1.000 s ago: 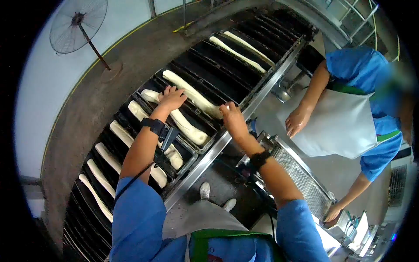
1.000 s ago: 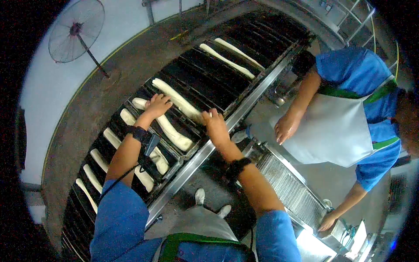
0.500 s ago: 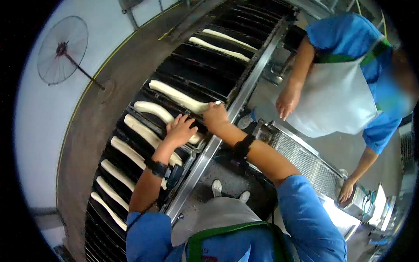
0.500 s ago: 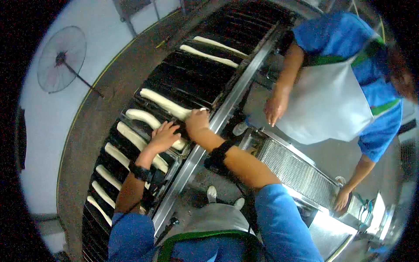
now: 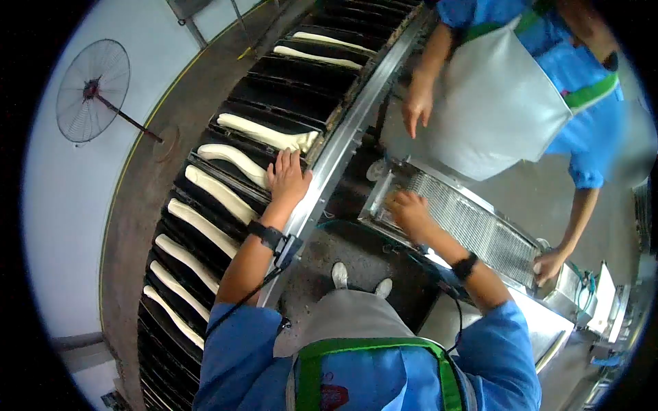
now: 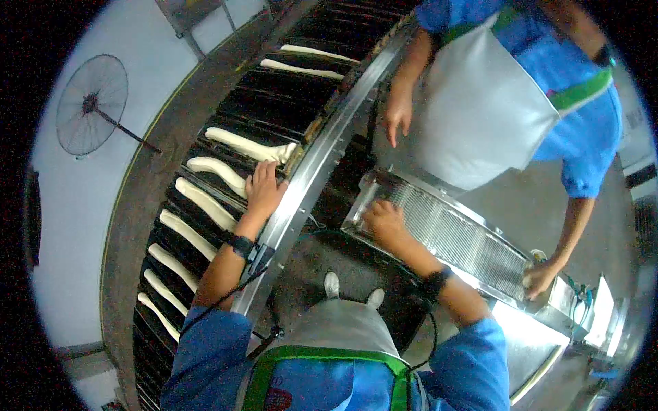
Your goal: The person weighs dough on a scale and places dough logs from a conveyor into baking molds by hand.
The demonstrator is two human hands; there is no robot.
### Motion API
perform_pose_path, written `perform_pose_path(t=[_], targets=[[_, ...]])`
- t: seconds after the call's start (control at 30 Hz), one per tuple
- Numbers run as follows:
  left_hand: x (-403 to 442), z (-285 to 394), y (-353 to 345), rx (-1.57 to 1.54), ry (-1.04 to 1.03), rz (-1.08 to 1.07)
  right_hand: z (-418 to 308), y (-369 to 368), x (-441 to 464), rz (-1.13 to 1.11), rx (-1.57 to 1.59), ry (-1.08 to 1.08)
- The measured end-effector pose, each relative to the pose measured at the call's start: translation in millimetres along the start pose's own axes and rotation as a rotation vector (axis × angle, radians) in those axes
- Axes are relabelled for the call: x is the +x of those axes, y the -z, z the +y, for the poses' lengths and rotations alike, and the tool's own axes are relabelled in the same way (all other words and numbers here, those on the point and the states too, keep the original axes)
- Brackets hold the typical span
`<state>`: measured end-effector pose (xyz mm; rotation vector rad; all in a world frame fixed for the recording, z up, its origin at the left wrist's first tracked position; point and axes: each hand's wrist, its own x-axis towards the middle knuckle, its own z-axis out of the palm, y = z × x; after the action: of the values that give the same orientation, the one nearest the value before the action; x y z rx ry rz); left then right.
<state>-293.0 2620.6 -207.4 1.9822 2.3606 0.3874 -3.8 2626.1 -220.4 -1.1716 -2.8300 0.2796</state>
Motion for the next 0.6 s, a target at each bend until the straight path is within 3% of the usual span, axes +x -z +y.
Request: perform_pose_path(t=[0.17, 0.23, 0.3, 0.37, 0.4, 0.43, 0.47, 0.53, 0.57, 0.6], targets=[[37, 26, -10, 0.055, 0.146, -0.214, 69, 11, -151, -0.036, 0.301, -0.372], [52, 30, -20, 0.115, 0.126, -0.026, 76, 24, -205, -0.007, 0.353, -0.538], [75, -2, -58, -0.018, 0.134, -0.071, 90, 9, -257, 0.057, 0.301, -0.623], [75, 12, -40, -0.003, 0.22, -0.134, 97, 8, -289, 0.076, 0.334, -0.735], [80, -5, -54, 0.096, 0.168, -0.126, 108, -3, -308, 0.103, 0.37, -0.759], [87, -18, -60, -0.01, 0.159, -0.196, 116, -10, -323, 0.055, 0.34, -0.82], [106, -63, -101, 0.059, -0.007, -0.099, 122, -12, -337, 0.001, 0.313, -0.869], [107, -78, -110, 0.206, -0.012, -0.086, 116, 6, -358, -0.024, 0.211, -0.849], [85, -25, -68, 0.16, 0.13, -0.222, 112, 12, -369, 0.03, 0.28, -0.92], [92, -48, -83, 0.207, 0.031, -0.17, 119, 1, -384, -0.015, 0.218, -0.932]])
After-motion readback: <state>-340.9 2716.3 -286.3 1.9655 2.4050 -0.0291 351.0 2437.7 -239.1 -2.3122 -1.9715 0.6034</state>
